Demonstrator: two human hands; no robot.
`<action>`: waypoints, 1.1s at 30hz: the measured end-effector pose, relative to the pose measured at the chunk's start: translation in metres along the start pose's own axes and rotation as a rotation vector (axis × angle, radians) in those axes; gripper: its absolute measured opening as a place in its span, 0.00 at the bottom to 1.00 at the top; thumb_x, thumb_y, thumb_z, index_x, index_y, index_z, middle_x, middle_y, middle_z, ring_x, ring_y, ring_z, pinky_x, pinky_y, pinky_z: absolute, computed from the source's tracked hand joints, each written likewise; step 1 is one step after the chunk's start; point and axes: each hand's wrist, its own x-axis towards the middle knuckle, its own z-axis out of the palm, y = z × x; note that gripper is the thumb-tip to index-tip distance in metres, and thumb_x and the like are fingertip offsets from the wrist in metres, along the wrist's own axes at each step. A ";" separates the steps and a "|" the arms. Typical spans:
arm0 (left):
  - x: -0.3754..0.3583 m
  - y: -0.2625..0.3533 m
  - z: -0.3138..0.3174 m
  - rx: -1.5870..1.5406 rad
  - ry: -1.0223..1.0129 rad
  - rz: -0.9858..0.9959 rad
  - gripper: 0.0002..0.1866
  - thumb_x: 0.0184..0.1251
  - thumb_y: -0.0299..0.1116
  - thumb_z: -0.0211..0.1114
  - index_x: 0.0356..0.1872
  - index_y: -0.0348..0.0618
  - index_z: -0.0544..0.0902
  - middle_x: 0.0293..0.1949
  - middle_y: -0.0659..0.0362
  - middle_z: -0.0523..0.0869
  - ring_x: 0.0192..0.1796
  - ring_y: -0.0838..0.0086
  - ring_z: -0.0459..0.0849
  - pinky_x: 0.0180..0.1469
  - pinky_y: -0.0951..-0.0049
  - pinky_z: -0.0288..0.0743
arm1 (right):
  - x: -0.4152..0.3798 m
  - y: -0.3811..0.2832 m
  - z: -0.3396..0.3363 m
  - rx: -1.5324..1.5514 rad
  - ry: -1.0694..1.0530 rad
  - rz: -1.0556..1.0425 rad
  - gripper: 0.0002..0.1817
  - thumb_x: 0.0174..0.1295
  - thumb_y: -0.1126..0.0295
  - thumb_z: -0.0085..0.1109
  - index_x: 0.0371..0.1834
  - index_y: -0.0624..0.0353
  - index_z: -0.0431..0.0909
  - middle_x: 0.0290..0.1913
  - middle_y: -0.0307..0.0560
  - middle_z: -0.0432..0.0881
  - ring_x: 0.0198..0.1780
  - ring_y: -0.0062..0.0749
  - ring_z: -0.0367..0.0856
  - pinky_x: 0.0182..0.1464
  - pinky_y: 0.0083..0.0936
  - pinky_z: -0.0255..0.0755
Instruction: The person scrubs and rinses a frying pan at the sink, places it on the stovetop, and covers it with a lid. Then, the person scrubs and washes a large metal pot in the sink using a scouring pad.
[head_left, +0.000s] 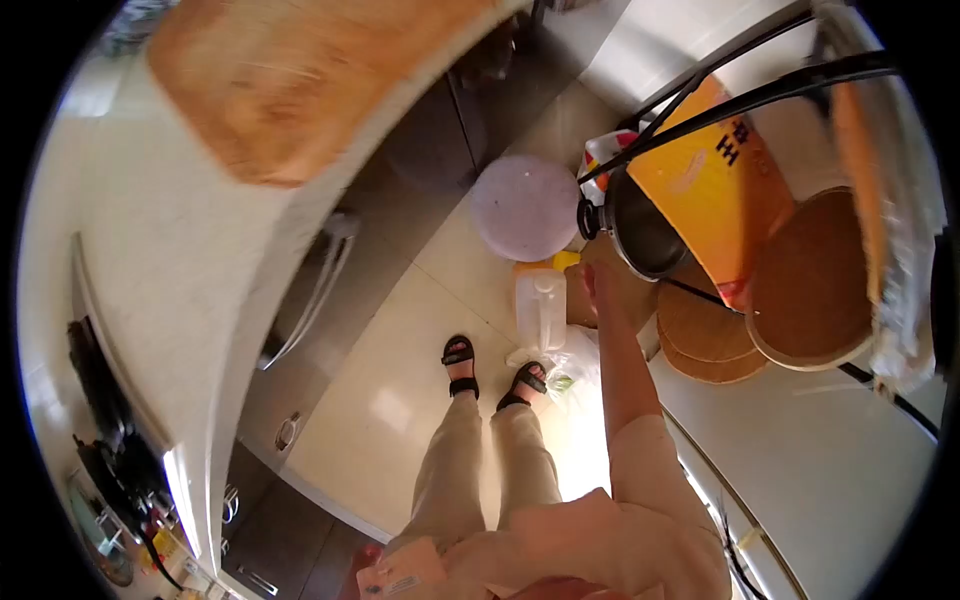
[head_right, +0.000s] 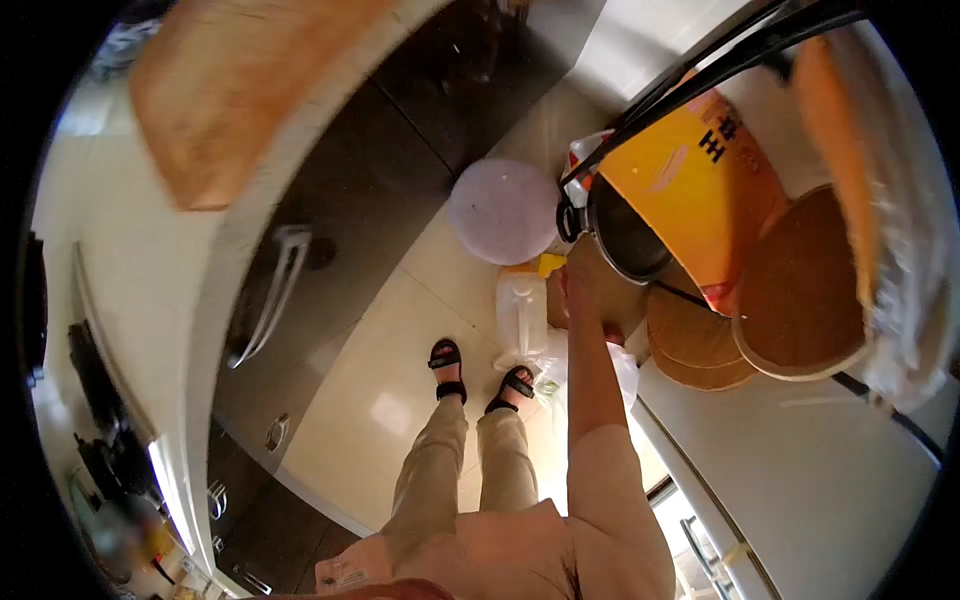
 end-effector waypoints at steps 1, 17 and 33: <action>0.009 -0.004 -0.006 -0.144 -0.132 -0.068 0.14 0.58 0.42 0.61 0.29 0.40 0.80 0.23 0.57 0.83 0.27 0.73 0.82 0.31 0.70 0.76 | 0.029 0.005 0.000 0.050 0.039 -0.040 0.06 0.60 0.66 0.56 0.36 0.55 0.75 0.32 0.41 0.78 0.31 0.22 0.77 0.29 0.14 0.73; 0.049 -0.024 -0.012 0.207 0.321 0.181 0.13 0.61 0.39 0.61 0.31 0.38 0.82 0.25 0.56 0.84 0.27 0.74 0.83 0.29 0.72 0.77 | 0.153 -0.022 0.007 0.505 0.257 0.166 0.29 0.60 0.40 0.39 0.51 0.50 0.74 0.45 0.46 0.79 0.40 0.42 0.79 0.42 0.38 0.78; 0.047 0.026 0.005 -0.077 0.151 0.235 0.11 0.65 0.37 0.60 0.31 0.38 0.80 0.25 0.56 0.83 0.27 0.75 0.83 0.29 0.76 0.79 | 0.047 -0.003 -0.064 0.282 0.293 0.111 0.19 0.58 0.54 0.49 0.43 0.54 0.80 0.41 0.43 0.84 0.43 0.38 0.82 0.52 0.30 0.74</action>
